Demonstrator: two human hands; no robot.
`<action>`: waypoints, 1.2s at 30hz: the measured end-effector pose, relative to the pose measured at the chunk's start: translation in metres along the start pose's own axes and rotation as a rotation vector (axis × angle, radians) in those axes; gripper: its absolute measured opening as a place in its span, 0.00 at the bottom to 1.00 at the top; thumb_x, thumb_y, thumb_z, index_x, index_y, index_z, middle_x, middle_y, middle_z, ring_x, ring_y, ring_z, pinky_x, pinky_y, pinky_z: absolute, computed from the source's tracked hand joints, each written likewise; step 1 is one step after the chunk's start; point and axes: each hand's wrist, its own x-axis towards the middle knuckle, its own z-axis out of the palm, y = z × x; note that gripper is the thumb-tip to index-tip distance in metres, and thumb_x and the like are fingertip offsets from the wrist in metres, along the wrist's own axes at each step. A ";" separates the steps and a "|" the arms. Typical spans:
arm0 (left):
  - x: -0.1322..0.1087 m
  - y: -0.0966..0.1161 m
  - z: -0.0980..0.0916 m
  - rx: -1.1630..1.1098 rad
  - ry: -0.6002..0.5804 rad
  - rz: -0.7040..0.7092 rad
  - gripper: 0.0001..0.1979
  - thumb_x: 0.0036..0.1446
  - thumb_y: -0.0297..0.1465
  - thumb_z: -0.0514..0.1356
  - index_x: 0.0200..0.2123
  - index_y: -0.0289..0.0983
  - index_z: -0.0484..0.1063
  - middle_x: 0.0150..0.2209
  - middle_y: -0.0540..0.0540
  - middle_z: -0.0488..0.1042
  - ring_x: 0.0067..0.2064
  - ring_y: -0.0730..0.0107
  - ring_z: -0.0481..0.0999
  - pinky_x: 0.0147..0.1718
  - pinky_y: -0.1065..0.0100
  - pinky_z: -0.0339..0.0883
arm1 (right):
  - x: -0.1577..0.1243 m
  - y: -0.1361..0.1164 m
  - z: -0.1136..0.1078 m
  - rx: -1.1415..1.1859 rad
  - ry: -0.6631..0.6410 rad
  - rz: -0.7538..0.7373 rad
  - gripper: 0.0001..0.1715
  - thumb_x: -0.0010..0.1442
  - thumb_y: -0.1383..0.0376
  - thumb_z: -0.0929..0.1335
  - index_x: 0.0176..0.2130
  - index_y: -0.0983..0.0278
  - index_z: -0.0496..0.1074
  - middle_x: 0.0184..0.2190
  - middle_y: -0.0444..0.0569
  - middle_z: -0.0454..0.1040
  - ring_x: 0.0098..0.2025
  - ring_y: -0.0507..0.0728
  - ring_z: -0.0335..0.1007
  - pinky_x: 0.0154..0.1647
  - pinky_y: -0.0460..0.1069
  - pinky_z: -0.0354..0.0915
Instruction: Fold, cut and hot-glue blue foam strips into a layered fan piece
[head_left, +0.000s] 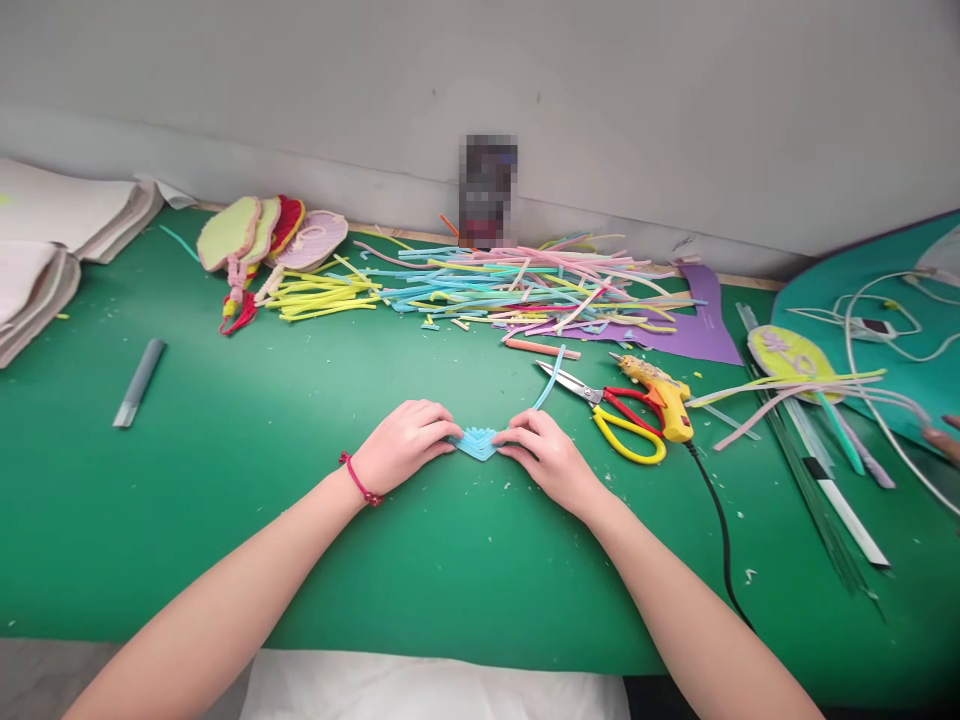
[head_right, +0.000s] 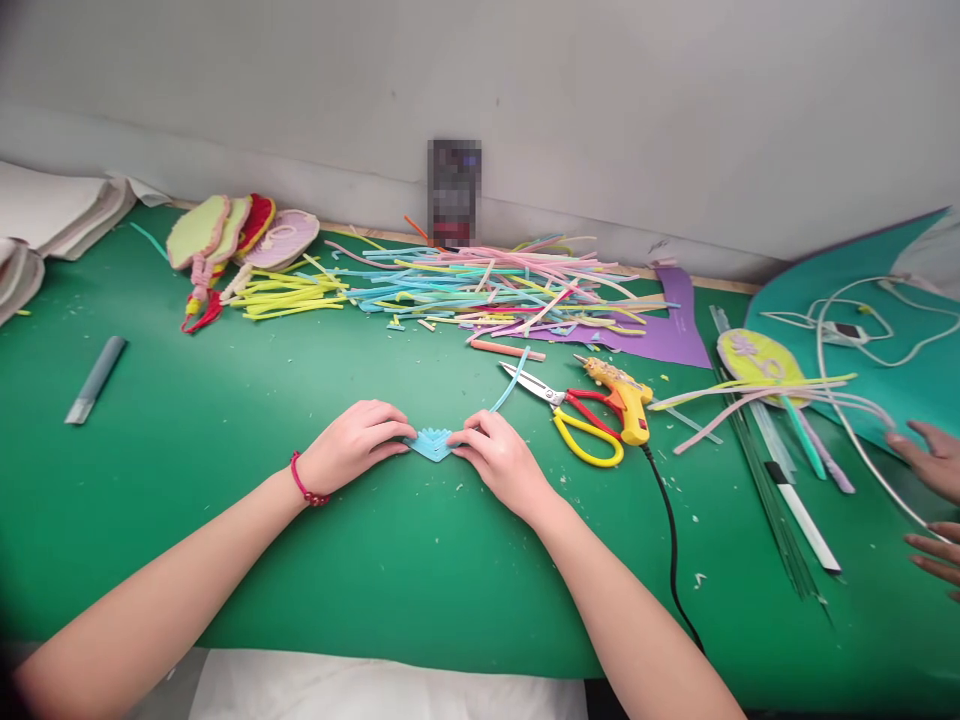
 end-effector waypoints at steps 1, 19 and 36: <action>0.000 0.000 0.000 -0.009 -0.013 -0.017 0.08 0.64 0.33 0.54 0.41 0.37 0.71 0.38 0.45 0.74 0.38 0.67 0.70 0.38 0.65 0.63 | 0.000 0.000 0.000 -0.001 0.002 -0.002 0.10 0.65 0.66 0.63 0.42 0.60 0.73 0.35 0.49 0.68 0.38 0.55 0.66 0.38 0.50 0.67; -0.004 -0.001 -0.001 -0.079 -0.041 -0.146 0.06 0.63 0.30 0.55 0.35 0.38 0.71 0.37 0.47 0.73 0.37 0.69 0.70 0.37 0.67 0.61 | 0.008 0.028 -0.037 -0.386 -0.031 -0.076 0.12 0.66 0.69 0.60 0.41 0.64 0.73 0.43 0.56 0.71 0.40 0.57 0.67 0.38 0.51 0.65; -0.013 -0.011 -0.037 0.029 -0.096 -0.239 0.04 0.61 0.27 0.57 0.39 0.37 0.71 0.41 0.45 0.73 0.40 0.65 0.71 0.39 0.63 0.65 | 0.021 0.010 -0.037 -0.232 -0.054 -0.014 0.15 0.66 0.68 0.60 0.47 0.60 0.72 0.47 0.55 0.70 0.41 0.56 0.69 0.38 0.50 0.67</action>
